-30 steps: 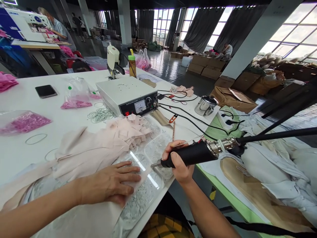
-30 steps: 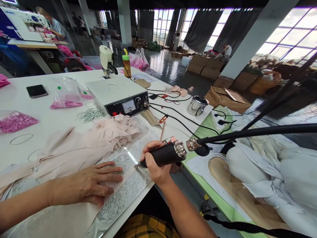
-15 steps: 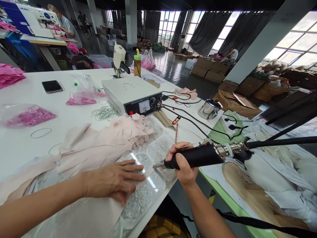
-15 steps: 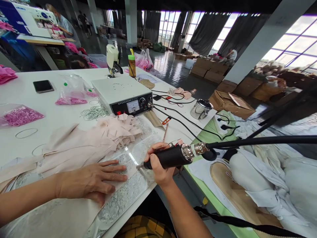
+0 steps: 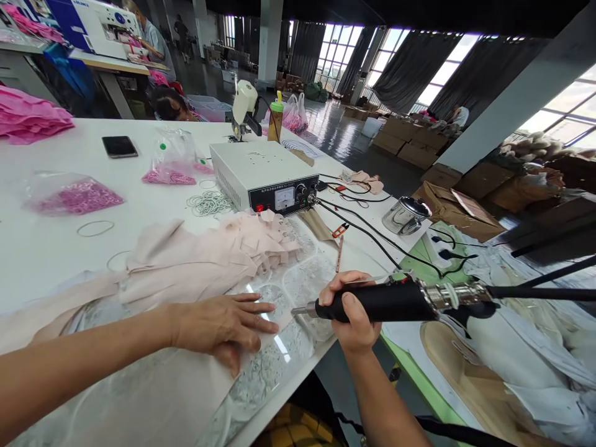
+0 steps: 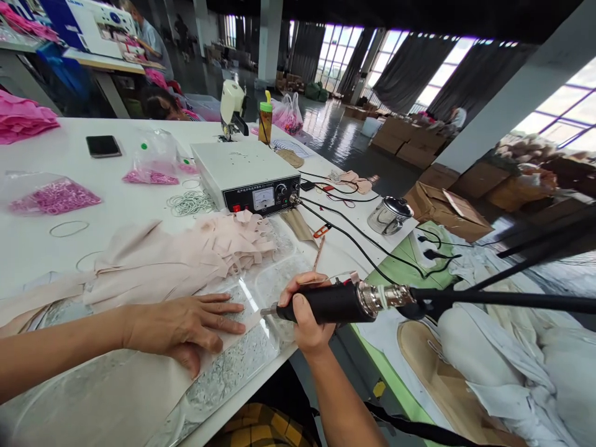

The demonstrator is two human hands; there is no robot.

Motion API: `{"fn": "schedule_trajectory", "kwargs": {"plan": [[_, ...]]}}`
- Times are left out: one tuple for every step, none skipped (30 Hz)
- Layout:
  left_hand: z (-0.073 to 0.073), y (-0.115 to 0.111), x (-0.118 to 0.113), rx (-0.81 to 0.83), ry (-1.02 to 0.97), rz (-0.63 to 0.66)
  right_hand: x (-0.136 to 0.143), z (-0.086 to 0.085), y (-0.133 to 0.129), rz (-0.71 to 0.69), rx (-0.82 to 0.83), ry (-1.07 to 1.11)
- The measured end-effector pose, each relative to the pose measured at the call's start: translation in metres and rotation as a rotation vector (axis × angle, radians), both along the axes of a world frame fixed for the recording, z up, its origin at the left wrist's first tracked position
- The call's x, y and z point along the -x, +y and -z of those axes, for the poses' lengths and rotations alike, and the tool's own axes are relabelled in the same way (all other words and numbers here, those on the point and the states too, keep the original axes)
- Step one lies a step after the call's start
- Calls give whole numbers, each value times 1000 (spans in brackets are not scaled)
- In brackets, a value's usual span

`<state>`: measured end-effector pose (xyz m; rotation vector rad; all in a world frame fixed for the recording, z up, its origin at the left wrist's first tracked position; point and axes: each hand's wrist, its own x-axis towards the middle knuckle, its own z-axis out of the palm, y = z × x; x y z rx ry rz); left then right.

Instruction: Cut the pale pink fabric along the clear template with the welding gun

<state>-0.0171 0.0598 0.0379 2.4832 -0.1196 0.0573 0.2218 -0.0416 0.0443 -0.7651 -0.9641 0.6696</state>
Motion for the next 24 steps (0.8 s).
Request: {"fn": "schedule_trajectory", "kwargs": {"plan": [[1, 0, 0, 5, -4, -3, 2, -2, -1, 2, -2, 7], [2, 0, 0, 11, -10, -6, 3, -3, -3, 0, -2, 17], [2, 0, 0, 17, -17, -8, 6, -5, -5, -5, 1, 26], [3, 0, 0, 24, -24, -12, 8, -7, -6, -12, 3, 37], [4, 0, 0, 31, -30, -15, 10, -8, -8, -22, 5, 46], [4, 0, 0, 38, -37, -18, 11, -9, -9, -32, 7, 53], [5, 0, 0, 45, -42, -22, 12, -9, -10, -40, 10, 54], [5, 0, 0, 52, -48, -27, 13, -8, -10, -38, 12, 55], [5, 0, 0, 59, -56, -32, 14, -7, -10, -30, 13, 53], [6, 0, 0, 67, -64, -37, 14, -6, -9, -17, 13, 48], [6, 0, 0, 74, -74, -41, 14, -5, -8, -4, 10, 43], [6, 0, 0, 81, -82, -45, 13, -4, -8, 5, 5, 38], [6, 0, 0, 86, -87, -45, 13, -3, -7, 9, 0, 32], [5, 0, 0, 90, -90, -43, 12, -2, -6, 10, -4, 25], [5, 0, 0, 92, -89, -41, 11, -2, -6, 10, -7, 17], [4, 0, 0, 92, -85, -38, 10, -2, -6, 13, -8, 7], [4, 0, -1, 91, -79, -35, 10, -2, -6, 17, -6, -4], [3, 0, -1, 90, -72, -32, 9, -2, -6, 23, -5, -13], [2, 0, -1, 90, -67, -30, 9, -2, -6, 28, -1, -22], [2, 0, -1, 91, -64, -30, 9, -2, -6, 32, 3, -29], [2, 0, -1, 94, -64, -31, 8, -2, -6, 37, 7, -36], [2, 0, -1, 97, -66, -34, 8, -2, -6, 42, 14, -43], [2, 0, -1, 101, -70, -39, 8, -2, -6, 46, 17, -50], [3, -1, -2, 104, -73, -43, 8, -2, -6, 49, 20, -55]]}}
